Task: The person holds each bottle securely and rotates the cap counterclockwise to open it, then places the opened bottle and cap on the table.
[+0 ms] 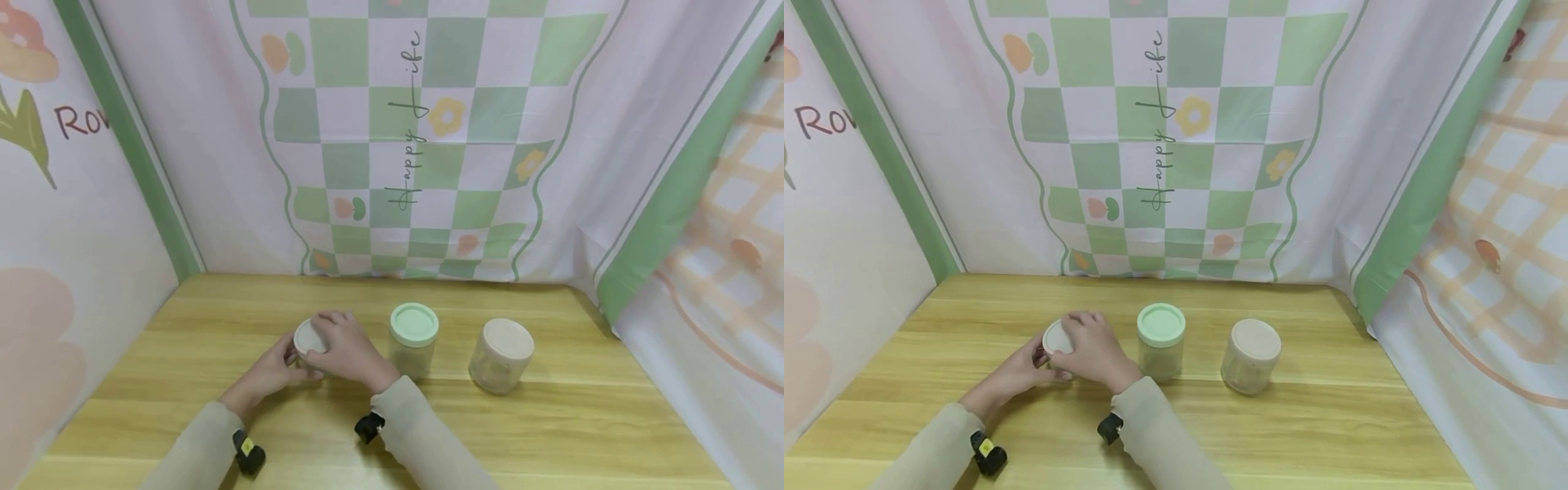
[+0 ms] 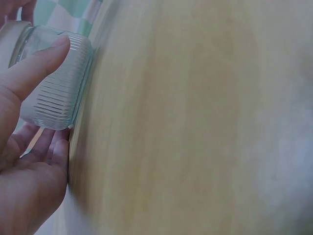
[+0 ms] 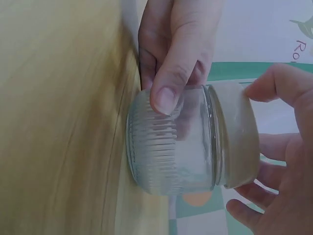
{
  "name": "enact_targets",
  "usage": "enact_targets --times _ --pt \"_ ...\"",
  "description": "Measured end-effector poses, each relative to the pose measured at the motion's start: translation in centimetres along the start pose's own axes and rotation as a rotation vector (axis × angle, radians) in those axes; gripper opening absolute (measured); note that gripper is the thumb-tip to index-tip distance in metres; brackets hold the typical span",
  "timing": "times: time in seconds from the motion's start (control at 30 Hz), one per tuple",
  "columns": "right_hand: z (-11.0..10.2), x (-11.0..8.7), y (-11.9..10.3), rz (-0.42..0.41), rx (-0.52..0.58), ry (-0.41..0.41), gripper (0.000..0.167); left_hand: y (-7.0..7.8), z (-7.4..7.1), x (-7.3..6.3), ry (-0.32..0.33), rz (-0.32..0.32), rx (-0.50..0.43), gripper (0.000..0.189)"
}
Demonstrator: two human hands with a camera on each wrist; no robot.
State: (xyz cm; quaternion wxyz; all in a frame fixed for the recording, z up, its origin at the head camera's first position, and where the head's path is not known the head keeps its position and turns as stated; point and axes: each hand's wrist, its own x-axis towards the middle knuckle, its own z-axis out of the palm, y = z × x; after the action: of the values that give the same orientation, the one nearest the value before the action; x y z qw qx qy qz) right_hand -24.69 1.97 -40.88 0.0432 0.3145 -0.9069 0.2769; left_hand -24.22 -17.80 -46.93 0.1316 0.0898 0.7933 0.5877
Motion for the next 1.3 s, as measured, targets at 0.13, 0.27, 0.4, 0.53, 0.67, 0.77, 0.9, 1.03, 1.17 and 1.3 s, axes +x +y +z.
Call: enact_targets --times 0.13,0.27,0.4,0.53,0.67,0.77,0.9,1.03,1.17,1.3 --pt "0.2 -0.1 0.3 0.004 0.046 -0.048 0.065 0.0 -0.1 -0.1 -0.001 0.000 -0.003 0.102" --pt "0.3 -0.2 0.3 0.005 0.081 -0.056 0.067 0.1 -0.1 -0.1 0.002 0.002 0.001 0.101" --pt "0.3 -0.2 0.3 -0.001 0.095 -0.054 0.067 0.1 -0.1 0.0 0.001 0.008 0.010 0.101" --pt "0.7 -0.1 0.3 0.002 0.103 -0.032 0.065 -0.1 -0.1 0.0 -0.011 0.024 0.013 0.101" --pt "1.1 0.0 0.1 0.019 0.093 -0.003 0.064 -0.2 -0.2 -0.1 -0.013 0.023 0.004 0.100" --pt "1.0 0.0 -0.1 0.048 0.081 0.009 0.069 -0.2 -0.2 -0.2 -0.006 0.001 -0.003 0.099" --pt "0.9 -0.1 -0.2 0.081 0.054 0.020 0.077 -0.1 -0.1 -0.2 -0.003 -0.010 0.002 0.097" --pt "0.8 -0.1 -0.4 0.094 0.017 0.028 0.079 0.1 -0.1 -0.2 0.003 -0.010 0.009 0.098" --pt "0.8 -0.1 -0.4 0.093 0.010 0.035 0.077 0.2 -0.1 -0.2 0.006 -0.006 0.012 0.099" --pt "0.9 -0.1 -0.4 0.097 0.020 0.037 0.076 0.1 -0.1 -0.2 0.001 0.009 0.016 0.098"
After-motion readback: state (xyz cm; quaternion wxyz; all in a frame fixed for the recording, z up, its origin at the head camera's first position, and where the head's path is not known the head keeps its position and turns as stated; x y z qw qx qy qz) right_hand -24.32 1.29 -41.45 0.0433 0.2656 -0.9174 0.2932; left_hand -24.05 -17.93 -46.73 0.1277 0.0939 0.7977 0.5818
